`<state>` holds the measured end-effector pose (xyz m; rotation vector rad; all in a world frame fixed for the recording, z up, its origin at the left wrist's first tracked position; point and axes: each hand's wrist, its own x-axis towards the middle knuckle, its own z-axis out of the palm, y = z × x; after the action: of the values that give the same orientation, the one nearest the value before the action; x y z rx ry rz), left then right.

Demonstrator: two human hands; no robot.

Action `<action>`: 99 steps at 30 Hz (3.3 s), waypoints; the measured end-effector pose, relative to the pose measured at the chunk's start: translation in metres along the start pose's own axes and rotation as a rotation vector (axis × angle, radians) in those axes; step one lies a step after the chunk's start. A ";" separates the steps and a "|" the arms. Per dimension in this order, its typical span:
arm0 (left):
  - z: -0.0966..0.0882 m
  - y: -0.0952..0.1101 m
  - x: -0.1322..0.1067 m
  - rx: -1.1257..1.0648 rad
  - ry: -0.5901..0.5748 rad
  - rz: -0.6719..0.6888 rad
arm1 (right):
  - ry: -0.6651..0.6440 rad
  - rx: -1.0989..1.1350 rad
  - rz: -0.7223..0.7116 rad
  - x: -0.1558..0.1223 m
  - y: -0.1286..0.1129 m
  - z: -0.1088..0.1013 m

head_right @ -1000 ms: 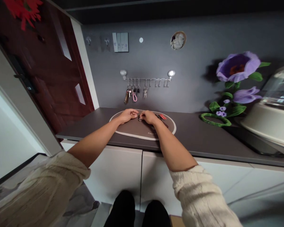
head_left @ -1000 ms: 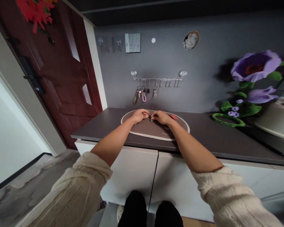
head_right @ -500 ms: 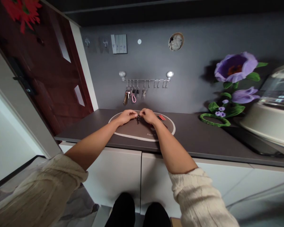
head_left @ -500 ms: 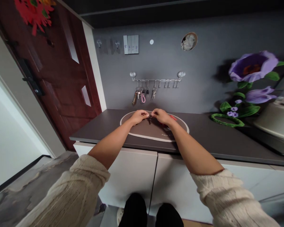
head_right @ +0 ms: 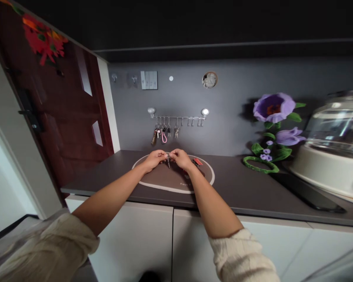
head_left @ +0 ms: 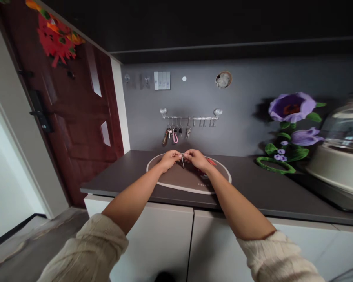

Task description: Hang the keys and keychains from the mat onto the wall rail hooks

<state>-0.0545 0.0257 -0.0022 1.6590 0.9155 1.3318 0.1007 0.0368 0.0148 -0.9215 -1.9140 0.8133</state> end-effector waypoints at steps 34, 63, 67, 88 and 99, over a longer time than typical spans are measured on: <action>0.011 -0.004 0.002 0.050 0.133 -0.067 | 0.506 0.339 -0.005 0.056 -0.029 -0.041; 0.013 -0.009 0.008 0.057 0.112 -0.074 | 0.700 0.415 0.262 0.105 -0.019 -0.051; 0.012 -0.013 0.009 0.045 0.090 -0.059 | 0.674 0.410 0.250 0.101 -0.017 -0.052; 0.013 -0.006 0.004 0.125 0.092 -0.132 | 0.592 0.394 0.237 0.056 -0.029 -0.058; 0.051 0.020 0.003 0.081 0.208 -0.228 | 0.494 0.313 0.122 0.008 -0.042 -0.062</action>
<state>-0.0030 0.0125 0.0108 1.4429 1.2569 1.3406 0.1404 0.0329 0.0793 -0.9439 -1.2749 0.8349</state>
